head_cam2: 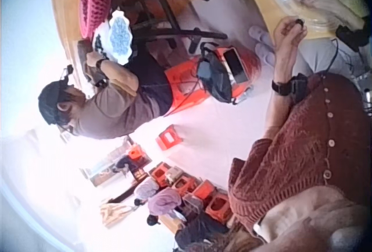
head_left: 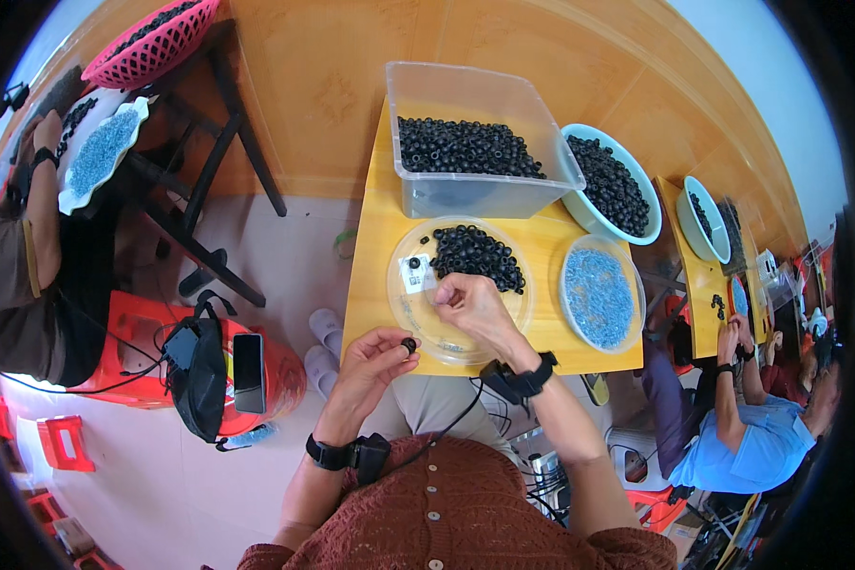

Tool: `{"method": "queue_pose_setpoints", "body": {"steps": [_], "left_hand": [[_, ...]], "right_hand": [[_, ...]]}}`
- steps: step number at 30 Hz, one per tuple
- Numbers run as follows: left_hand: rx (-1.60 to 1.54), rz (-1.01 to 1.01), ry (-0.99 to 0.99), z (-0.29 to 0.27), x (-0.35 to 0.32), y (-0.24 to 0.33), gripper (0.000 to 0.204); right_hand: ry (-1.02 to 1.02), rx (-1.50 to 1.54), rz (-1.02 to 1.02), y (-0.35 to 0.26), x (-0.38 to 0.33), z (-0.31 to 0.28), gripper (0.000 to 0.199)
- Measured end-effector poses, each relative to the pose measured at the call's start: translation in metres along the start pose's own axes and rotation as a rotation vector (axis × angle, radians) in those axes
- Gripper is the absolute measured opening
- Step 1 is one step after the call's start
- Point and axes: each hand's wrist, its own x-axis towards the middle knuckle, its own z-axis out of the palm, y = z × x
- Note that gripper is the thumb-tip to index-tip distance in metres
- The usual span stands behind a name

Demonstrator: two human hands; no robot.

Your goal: Sort small black round components and insert small blue pieces into them.

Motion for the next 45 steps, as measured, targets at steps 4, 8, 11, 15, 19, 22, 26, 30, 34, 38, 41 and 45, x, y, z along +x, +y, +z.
{"method": "queue_pose_setpoints", "body": {"steps": [4,8,11,15,19,22,26,30,34,38,41,45], "left_hand": [[0.017,0.012,0.010,0.006,0.003,0.001,0.019],[0.057,0.026,0.001,0.009,0.007,-0.001,0.019],[0.105,0.050,-0.015,0.013,0.007,-0.005,0.019],[0.153,0.080,-0.054,0.011,0.007,-0.007,0.019],[0.153,0.046,-0.052,0.013,0.006,-0.004,0.019],[0.124,0.025,-0.040,0.012,0.006,-0.006,0.020],[0.014,0.033,-0.043,0.007,0.006,-0.008,0.019],[-0.041,0.060,-0.033,0.004,0.002,-0.004,0.016],[-0.052,0.062,-0.050,0.000,0.002,-0.004,0.016],[-0.067,0.048,-0.036,0.002,-0.001,-0.004,0.016],[-0.078,0.052,-0.026,0.002,-0.003,-0.003,0.016],[-0.092,0.054,-0.027,-0.001,-0.003,-0.003,0.016]], "right_hand": [[-0.016,0.314,0.117,-0.024,-0.029,-0.003,0.005],[-0.060,0.346,0.064,-0.050,-0.045,-0.006,0.004],[-0.043,0.224,-0.065,-0.052,-0.048,-0.005,0.006],[-0.060,0.074,-0.094,-0.056,-0.051,-0.006,0.008],[-0.021,0.204,0.027,-0.056,-0.055,-0.004,0.008],[0.067,0.204,-0.069,-0.050,-0.059,0.004,0.008],[0.090,0.079,-0.258,-0.053,-0.058,0.003,0.008],[0.197,-0.107,-0.190,-0.037,-0.029,-0.022,0.006],[0.173,-0.364,-0.106,-0.001,0.007,-0.027,0.006],[0.101,-0.560,-0.135,0.016,0.027,-0.002,0.007],[0.079,-0.639,-0.130,0.019,0.033,0.009,0.008],[0.021,-0.774,-0.193,0.018,0.034,0.015,0.008]]}}
